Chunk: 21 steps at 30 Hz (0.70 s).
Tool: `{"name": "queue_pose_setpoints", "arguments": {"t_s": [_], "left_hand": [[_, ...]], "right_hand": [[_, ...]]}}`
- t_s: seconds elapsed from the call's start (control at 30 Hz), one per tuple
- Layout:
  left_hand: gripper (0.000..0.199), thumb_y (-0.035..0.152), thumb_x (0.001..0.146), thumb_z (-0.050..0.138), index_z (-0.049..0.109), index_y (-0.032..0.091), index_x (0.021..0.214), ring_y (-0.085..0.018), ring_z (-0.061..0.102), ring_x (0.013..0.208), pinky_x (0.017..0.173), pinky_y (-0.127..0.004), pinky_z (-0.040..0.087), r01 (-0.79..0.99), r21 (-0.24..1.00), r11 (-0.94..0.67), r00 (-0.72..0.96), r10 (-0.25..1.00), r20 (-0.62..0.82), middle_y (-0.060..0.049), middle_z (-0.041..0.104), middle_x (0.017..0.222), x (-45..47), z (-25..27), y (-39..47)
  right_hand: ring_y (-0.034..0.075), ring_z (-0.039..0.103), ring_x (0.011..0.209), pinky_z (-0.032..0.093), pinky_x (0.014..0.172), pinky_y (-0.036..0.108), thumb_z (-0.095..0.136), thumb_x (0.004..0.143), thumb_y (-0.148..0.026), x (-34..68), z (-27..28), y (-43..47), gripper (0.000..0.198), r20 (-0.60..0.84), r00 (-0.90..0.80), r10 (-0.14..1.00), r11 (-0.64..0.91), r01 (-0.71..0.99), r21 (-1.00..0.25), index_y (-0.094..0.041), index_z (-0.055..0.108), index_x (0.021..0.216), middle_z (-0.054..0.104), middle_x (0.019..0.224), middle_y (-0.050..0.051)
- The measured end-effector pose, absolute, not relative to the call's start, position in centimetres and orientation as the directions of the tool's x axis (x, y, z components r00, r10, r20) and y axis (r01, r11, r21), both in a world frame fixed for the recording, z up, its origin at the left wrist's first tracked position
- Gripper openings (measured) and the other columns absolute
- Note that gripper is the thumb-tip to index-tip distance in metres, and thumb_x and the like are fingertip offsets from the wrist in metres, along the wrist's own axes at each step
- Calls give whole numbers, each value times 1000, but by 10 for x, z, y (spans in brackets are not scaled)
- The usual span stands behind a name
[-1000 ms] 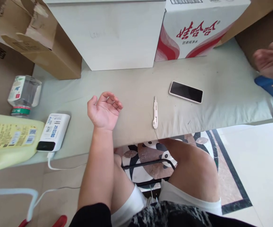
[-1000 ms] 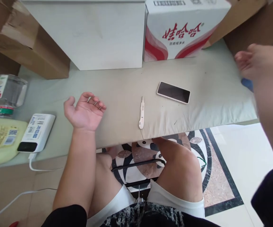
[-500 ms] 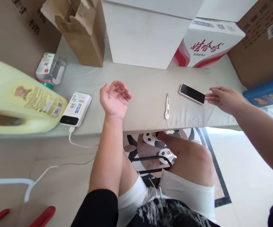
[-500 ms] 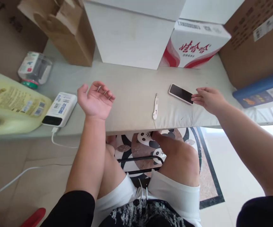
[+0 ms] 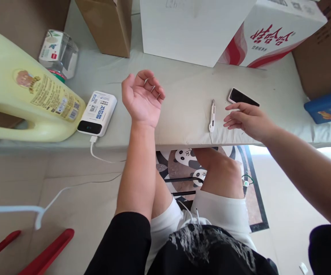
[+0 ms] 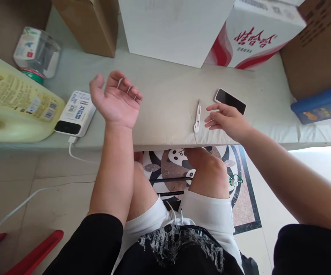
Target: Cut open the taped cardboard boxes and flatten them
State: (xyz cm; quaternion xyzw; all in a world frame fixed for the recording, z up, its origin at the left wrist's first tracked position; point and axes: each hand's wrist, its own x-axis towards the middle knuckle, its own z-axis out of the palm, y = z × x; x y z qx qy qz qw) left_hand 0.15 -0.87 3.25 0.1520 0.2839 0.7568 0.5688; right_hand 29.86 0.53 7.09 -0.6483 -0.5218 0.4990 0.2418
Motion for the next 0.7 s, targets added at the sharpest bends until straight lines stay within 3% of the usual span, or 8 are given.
{"name": "queue_pose_setpoints", "arguments": {"t_s": [0.37,0.7], "left_hand": [[43,58,93,45,62,23,75,-12,59,58,57,-25,48,-737,664,-128,-303,940,-155,-4,67,70,6,30,-12],[39,48,90,43,61,20,71,-10,52,52,53,-24,44,-831,535,-151,-303,930,-208,-1,55,62,-5,22,-2]], "right_hand": [[10,66,58,55,58,19,55,88,-15,326,51,-10,13,-422,89,902,-426,335,-840,-23,64,89,65,66,-1],[9,64,58,53,57,20,54,87,-11,274,52,13,13,-420,-37,907,-378,370,-849,-20,62,92,64,66,-1]]}}
